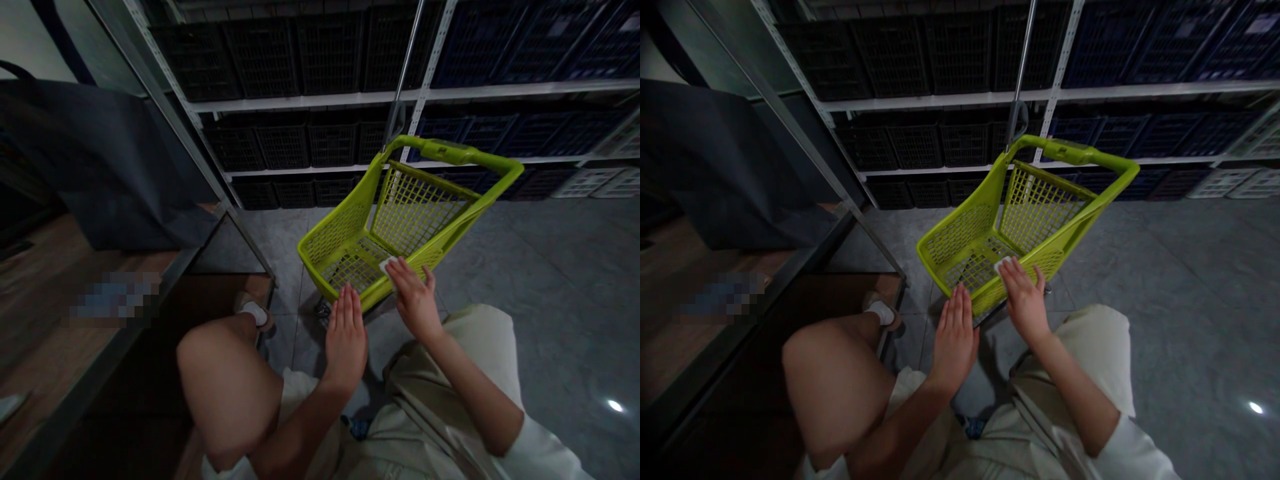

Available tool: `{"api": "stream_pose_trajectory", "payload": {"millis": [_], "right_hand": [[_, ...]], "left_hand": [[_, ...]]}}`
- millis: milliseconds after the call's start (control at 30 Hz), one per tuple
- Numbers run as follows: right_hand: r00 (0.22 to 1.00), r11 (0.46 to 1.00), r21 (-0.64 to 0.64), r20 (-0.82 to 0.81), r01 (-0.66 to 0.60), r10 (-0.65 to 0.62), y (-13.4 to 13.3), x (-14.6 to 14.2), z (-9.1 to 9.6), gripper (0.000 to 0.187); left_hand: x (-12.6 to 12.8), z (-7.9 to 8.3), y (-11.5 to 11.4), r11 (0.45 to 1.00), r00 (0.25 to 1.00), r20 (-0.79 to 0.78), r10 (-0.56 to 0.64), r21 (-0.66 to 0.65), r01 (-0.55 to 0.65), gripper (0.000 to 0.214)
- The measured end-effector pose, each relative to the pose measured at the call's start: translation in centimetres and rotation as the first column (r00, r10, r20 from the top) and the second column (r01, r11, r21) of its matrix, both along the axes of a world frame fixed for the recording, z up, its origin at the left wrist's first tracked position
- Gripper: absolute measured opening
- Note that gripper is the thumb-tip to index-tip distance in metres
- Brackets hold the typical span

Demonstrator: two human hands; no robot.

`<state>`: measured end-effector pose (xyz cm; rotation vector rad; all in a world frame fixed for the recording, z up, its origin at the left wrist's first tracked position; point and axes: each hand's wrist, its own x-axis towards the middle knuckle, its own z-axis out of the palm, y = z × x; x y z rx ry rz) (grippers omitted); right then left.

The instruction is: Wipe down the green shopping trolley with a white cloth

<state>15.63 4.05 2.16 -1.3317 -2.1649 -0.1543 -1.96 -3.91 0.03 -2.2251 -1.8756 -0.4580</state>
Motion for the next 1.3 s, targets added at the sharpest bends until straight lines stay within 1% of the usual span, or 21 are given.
{"api": "stream_pose_trajectory", "payload": {"millis": [67, 133, 233, 300, 333, 433, 500, 533, 600, 667, 733, 800, 833, 867, 933, 1033, 1100, 1167, 1200, 1233, 1300], "right_hand": [[0.989, 0.989, -0.025, 0.024, -0.146, 0.147, -2.4, -2.5, -0.4, 0.068], [0.969, 0.969, -0.046, 0.050, -0.241, 0.243, -4.1, -3.9, -0.5, 0.069], [0.952, 0.957, -0.056, 0.100, -0.283, 0.288, -4.2, -3.3, -0.1, 0.069], [0.953, 0.962, -0.044, 0.135, -0.268, 0.272, -2.7, -1.3, 0.3, 0.069], [0.963, 0.973, -0.033, 0.139, -0.230, 0.232, -1.7, -0.1, 0.5, 0.069], [0.997, 1.000, 0.010, 0.080, -0.014, 0.013, 1.4, 3.0, 0.8, 0.069], [0.995, 0.995, 0.021, 0.025, 0.101, -0.101, 2.3, 3.7, 0.6, 0.069], [0.993, 0.993, 0.019, 0.004, 0.120, -0.120, 2.2, 3.5, 0.4, 0.069], [0.996, 0.996, 0.005, -0.027, 0.086, -0.086, 0.9, 1.9, -0.1, 0.072], [0.999, 1.000, -0.008, -0.033, -0.028, 0.028, -1.3, -0.4, -0.6, 0.075], [0.986, 0.986, -0.028, -0.004, -0.164, 0.164, -3.4, -2.5, -0.8, 0.077], [0.965, 0.966, -0.054, 0.043, -0.255, 0.257, -4.3, -3.3, -0.7, 0.078], [0.960, 0.961, -0.060, 0.066, -0.270, 0.273, -4.2, -3.0, -0.6, 0.078], [0.959, 0.962, -0.058, 0.084, -0.265, 0.269, -3.7, -2.3, -0.3, 0.078], [0.973, 0.978, -0.036, 0.100, -0.206, 0.208, -1.7, -0.1, 0.2, 0.078], [0.998, 1.000, 0.015, 0.058, -0.010, 0.009, 1.7, 3.3, 0.7, 0.074], [0.995, 0.994, 0.037, 0.006, 0.102, -0.102, 2.8, 4.0, 0.6, 0.070], [0.991, 0.991, 0.036, -0.038, 0.131, -0.130, 2.3, 3.0, 0.4, 0.067], [0.992, 0.993, 0.028, -0.053, 0.114, -0.112, 1.5, 2.0, 0.2, 0.067], [0.995, 0.997, 0.016, -0.062, 0.075, -0.074, 0.4, 0.7, 0.0, 0.068], [0.997, 0.999, -0.017, -0.050, -0.052, 0.051, -2.0, -1.9, -0.3, 0.069]], "left_hand": [[0.0, -0.1, 0.0, 1.000, 1.000, 0.003, -0.004, 0.006, 0.004, 0.067], [0.0, -0.2, 0.0, 1.000, 1.000, 0.012, -0.008, 0.011, 0.008, 0.068], [0.0, -0.2, -0.1, 1.000, 1.000, 0.026, -0.014, 0.011, 0.014, 0.071], [0.0, -0.2, -0.2, 1.000, 0.999, 0.029, -0.015, 0.009, 0.015, 0.073], [0.0, -0.1, -0.2, 1.000, 0.999, 0.029, -0.014, 0.008, 0.014, 0.073], [-0.1, 0.0, -0.1, 1.000, 1.000, 0.023, -0.019, -0.003, 0.019, 0.073], [-0.1, 0.0, 0.0, 1.000, 0.999, 0.026, -0.023, -0.012, 0.023, 0.074], [-0.1, 0.0, 0.0, 1.000, 0.999, 0.028, -0.022, -0.015, 0.022, 0.075], [0.0, -0.1, 0.0, 1.000, 1.000, 0.028, -0.014, -0.012, 0.014, 0.074], [0.0, -0.2, 0.0, 1.000, 1.000, 0.019, -0.009, -0.007, 0.009, 0.072], [0.0, -0.2, 0.0, 1.000, 1.000, 0.012, -0.015, -0.006, 0.015, 0.069], [-0.1, -0.2, 0.0, 1.000, 1.000, 0.010, -0.018, -0.008, 0.018, 0.067], [-0.1, -0.2, 0.0, 1.000, 1.000, 0.011, -0.019, -0.008, 0.019, 0.067], [-0.1, -0.2, 0.0, 1.000, 1.000, 0.013, -0.018, -0.009, 0.018, 0.068], [-0.1, -0.1, 0.0, 1.000, 1.000, 0.021, -0.014, -0.010, 0.014, 0.070], [-0.1, 0.0, 0.0, 1.000, 1.000, 0.027, -0.015, -0.011, 0.015, 0.071], [0.0, 0.0, 0.0, 1.000, 1.000, 0.018, -0.018, -0.013, 0.018, 0.070], [0.1, 0.0, 0.1, 1.000, 1.000, 0.009, -0.012, -0.013, 0.012, 0.069], [0.1, 0.0, 0.1, 1.000, 1.000, 0.007, -0.005, -0.011, 0.005, 0.069], [0.1, -0.1, 0.1, 1.000, 1.000, 0.007, 0.001, -0.008, -0.001, 0.069], [0.1, -0.2, 0.1, 1.000, 1.000, 0.006, 0.003, 0.003, -0.003, 0.069]]}}
